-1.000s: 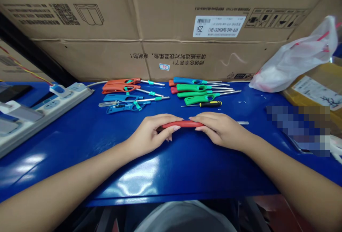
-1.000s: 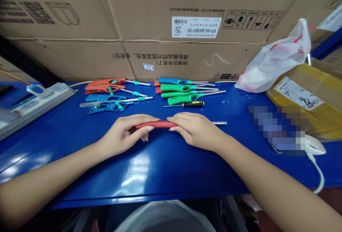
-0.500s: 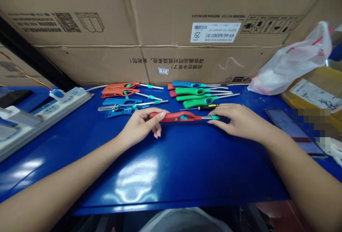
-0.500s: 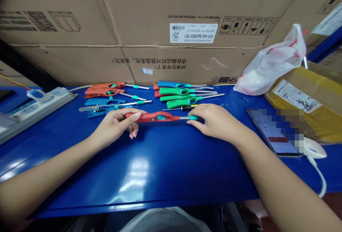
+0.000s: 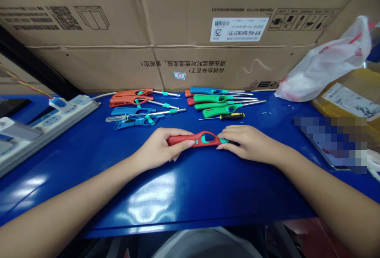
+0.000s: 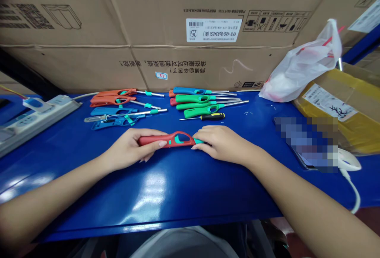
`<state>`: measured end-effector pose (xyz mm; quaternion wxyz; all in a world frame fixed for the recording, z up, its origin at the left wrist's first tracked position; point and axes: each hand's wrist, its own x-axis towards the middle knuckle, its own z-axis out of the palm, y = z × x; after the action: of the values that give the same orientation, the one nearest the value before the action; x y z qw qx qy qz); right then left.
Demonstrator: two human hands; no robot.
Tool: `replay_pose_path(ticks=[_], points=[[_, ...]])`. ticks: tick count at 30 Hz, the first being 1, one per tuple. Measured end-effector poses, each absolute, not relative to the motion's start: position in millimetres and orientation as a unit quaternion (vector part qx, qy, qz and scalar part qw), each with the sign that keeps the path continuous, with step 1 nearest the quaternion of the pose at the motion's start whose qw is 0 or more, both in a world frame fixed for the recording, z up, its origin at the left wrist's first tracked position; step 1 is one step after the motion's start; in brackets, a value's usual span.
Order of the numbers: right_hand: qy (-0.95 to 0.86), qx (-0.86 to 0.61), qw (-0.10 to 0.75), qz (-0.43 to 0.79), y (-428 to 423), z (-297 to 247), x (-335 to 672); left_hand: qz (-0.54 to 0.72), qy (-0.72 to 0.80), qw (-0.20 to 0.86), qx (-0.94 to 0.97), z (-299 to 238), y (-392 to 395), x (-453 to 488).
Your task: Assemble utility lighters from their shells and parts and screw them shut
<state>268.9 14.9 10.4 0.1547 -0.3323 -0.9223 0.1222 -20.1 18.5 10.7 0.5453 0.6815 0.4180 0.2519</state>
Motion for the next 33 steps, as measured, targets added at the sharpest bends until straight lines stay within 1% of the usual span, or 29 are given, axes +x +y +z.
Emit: replay_pose_path(ticks=[2,4,8,10,14,25,29,33], points=[[-0.914,-0.346,0.174,0.122,15.3,12.8,270.5,0.268,0.425,0.564,0.655,10.6,21.2,-21.7],[-0.914,-0.352,0.179,0.088,15.6,15.4,272.9,0.281,0.429,0.581,0.632,9.5,23.3,-23.1],[-0.927,-0.34,0.159,-0.017,13.6,16.6,274.0,0.288,0.433,0.582,0.625,7.7,21.2,-22.2],[-0.929,-0.339,0.142,-0.048,12.2,15.4,272.7,0.296,0.43,0.572,0.633,8.0,17.5,-20.3],[-0.93,-0.34,0.123,-0.063,10.7,12.9,270.7,0.319,0.428,0.546,0.646,8.3,11.1,-16.8],[-0.915,-0.326,0.206,-0.122,7.2,4.8,268.4,0.318,0.452,0.58,0.599,6.4,14.7,-16.3],[-0.913,-0.324,0.206,-0.139,8.6,6.5,268.6,0.315,0.456,0.582,0.595,6.8,15.9,-17.3],[-0.913,-0.322,0.201,-0.149,8.4,15.7,270.3,0.283,0.447,0.572,0.627,13.2,20.2,-21.2]])
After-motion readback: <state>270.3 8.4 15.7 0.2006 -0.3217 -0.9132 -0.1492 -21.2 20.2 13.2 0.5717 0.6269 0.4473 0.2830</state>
